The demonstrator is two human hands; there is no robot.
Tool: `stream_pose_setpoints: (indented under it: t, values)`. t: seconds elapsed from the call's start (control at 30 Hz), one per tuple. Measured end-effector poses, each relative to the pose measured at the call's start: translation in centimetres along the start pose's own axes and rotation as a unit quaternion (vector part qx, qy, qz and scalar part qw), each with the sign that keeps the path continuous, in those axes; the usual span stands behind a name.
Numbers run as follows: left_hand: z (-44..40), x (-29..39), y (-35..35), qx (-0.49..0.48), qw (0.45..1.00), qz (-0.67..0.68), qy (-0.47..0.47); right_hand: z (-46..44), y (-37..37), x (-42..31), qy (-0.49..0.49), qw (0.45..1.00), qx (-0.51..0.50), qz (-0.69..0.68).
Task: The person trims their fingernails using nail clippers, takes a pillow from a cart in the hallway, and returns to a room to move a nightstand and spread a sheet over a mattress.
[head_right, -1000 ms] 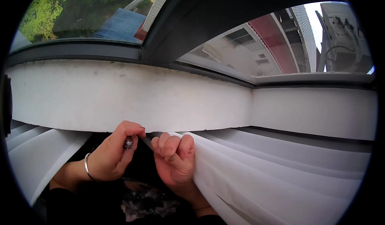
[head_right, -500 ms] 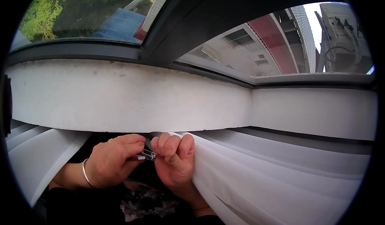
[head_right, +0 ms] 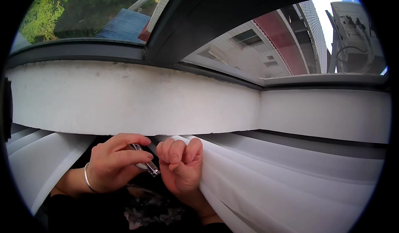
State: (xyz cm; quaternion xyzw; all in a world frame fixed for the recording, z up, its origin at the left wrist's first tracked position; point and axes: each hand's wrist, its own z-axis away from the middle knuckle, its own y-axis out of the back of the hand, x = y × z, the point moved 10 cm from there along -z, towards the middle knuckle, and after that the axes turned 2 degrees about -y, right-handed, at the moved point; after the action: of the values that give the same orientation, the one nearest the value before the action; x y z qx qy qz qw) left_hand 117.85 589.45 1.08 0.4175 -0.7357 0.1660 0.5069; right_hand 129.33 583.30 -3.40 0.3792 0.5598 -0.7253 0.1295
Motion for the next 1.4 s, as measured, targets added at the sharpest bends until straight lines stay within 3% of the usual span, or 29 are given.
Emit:
stream_pose_setpoints:
  t: [0.37,0.63,0.93,1.4]
  values:
    - [0.4,-0.6,-0.1,0.009,0.999,-0.011,0.029,0.1,0.0,0.1,-0.014,1.0,0.001,0.008]
    - [1.2,2.1,0.2,0.062,0.981,-0.137,-0.125,0.2,0.3,-0.5,0.011,0.999,-0.009,0.031]
    - [1.0,4.4,-0.2,0.044,0.951,-0.209,-0.223,0.2,0.5,-1.6,0.051,0.996,0.0,0.079]
    - [0.7,4.8,-0.9,0.017,0.931,-0.267,-0.249,0.1,0.1,-2.7,0.114,0.982,-0.028,0.15]
